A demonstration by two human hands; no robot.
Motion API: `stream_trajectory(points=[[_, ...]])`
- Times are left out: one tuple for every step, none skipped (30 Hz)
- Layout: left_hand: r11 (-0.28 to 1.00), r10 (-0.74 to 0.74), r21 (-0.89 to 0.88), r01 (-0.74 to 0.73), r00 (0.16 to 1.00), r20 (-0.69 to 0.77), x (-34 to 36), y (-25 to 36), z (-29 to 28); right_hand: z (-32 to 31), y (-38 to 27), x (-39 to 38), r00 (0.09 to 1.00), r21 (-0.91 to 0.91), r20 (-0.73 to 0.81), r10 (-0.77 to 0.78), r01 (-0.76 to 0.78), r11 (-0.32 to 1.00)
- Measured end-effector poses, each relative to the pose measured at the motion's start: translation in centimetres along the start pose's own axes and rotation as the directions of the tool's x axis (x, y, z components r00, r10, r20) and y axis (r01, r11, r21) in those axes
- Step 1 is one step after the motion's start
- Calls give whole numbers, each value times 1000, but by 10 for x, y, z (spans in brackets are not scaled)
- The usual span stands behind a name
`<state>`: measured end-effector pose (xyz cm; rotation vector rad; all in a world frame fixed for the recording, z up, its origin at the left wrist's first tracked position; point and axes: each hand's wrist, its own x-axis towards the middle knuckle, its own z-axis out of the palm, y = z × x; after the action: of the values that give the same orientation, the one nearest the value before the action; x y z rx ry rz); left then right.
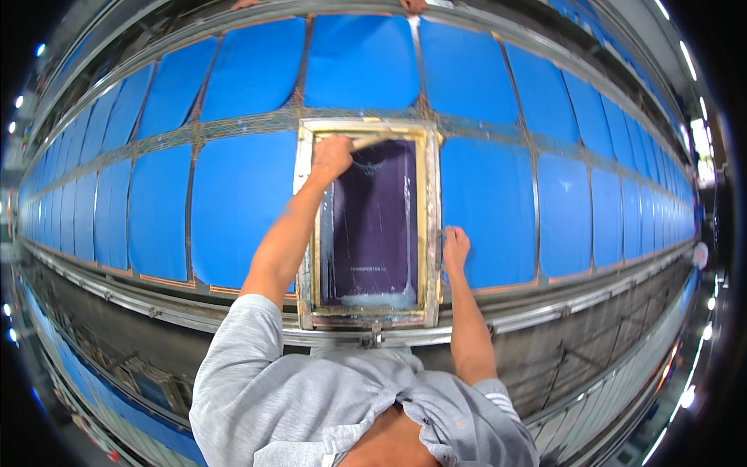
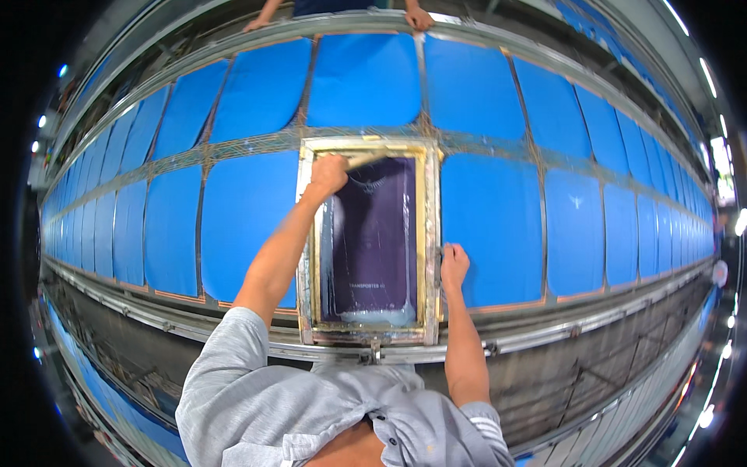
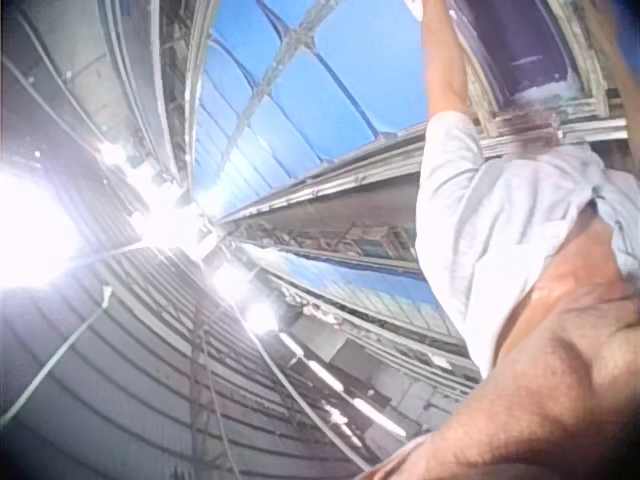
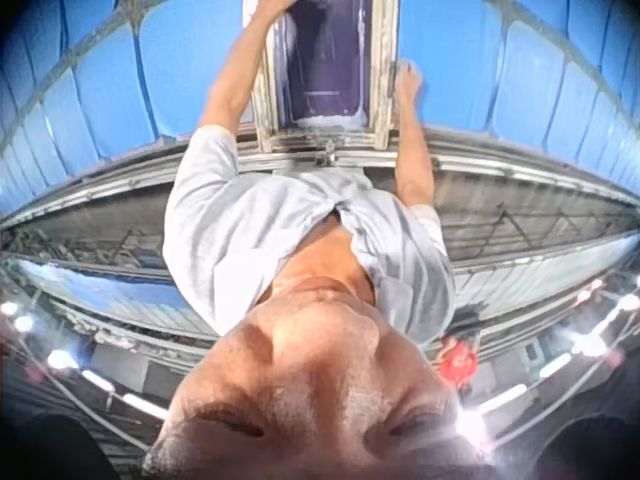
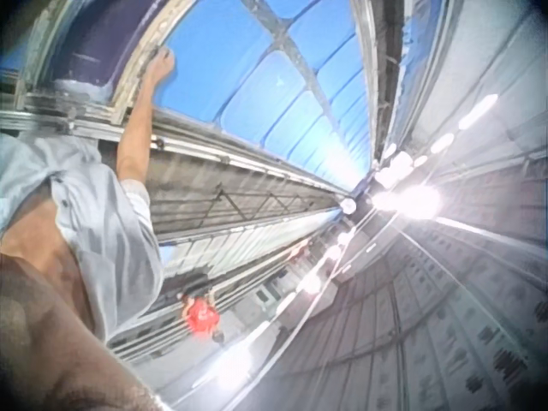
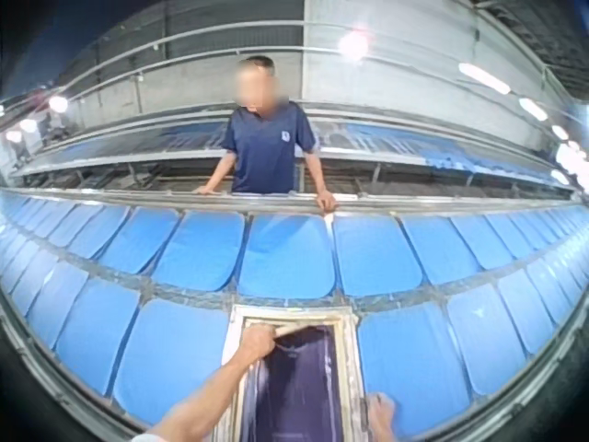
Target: The person uses a squeegee to repeatedly pull purple ink across a screen printing frame. The person works on a single frame, repeatedly applying ink and pulling it across the mesh in a repetitive motion.
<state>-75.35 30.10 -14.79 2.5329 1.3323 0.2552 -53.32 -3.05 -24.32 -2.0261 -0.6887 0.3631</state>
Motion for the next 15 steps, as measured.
stream_trajectory(points=[[998, -54, -9, 54, 998, -16, -7, -2, 4, -2, -5, 0, 1000, -61, -11, -20, 20, 998], [990, -142, -19, 142, 990, 21, -19, 7, 4, -3, -8, -1, 999, -120, -22, -31, 28, 992], [981, -192, -27, 193, 980, 44, -43, 13, 6, -5, -13, -4, 1000, -137, -15, -21, 18, 990], [968, -246, -27, 248, 967, 61, -70, 19, 4, -7, -17, -4, 1000, -148, -3, -13, 12, 989], [953, -301, -27, 303, 951, 69, -97, 27, 1, -7, -15, -4, 1000, -150, -19, -9, 6, 989], [941, -333, -18, 337, 937, 107, -127, 36, -2, -7, -14, -4, 999, -151, -33, -14, 9, 988], [929, -368, 1, 371, 922, 121, -159, 38, 1, -8, -24, -4, 999, -149, -21, 28, -31, 988], [914, -403, 15, 405, 906, 129, -191, 42, 3, -10, -31, -4, 998, -148, -9, 62, -63, 987], [921, -386, 4, 390, 912, 139, -220, 53, 0, -9, -31, -1, 998, -150, -15, 68, -69, 986], [923, -380, -6, 385, 913, 147, -250, 63, -3, -8, -30, 2, 998, -152, -10, 68, -69, 986], [934, -345, -38, 356, 923, 167, -275, 72, -7, -8, -28, -1, 998, -154, 6, 66, -64, 986], [952, -293, -44, 304, 942, 163, -294, 79, -9, -8, -30, 0, 997, -149, 18, 76, -72, 986], [965, -225, -109, 239, 966, 126, -315, 90, -12, -8, -32, 1, 996, -146, 28, 86, -81, 986], [987, -101, -122, 109, 992, 70, -332, 91, -10, -7, -36, 2, 995, -139, 36, 93, -87, 986], [991, 31, -130, -29, 999, 17, -346, 91, -4, -7, -36, 3, 994, -140, 49, 101, -93, 986]])
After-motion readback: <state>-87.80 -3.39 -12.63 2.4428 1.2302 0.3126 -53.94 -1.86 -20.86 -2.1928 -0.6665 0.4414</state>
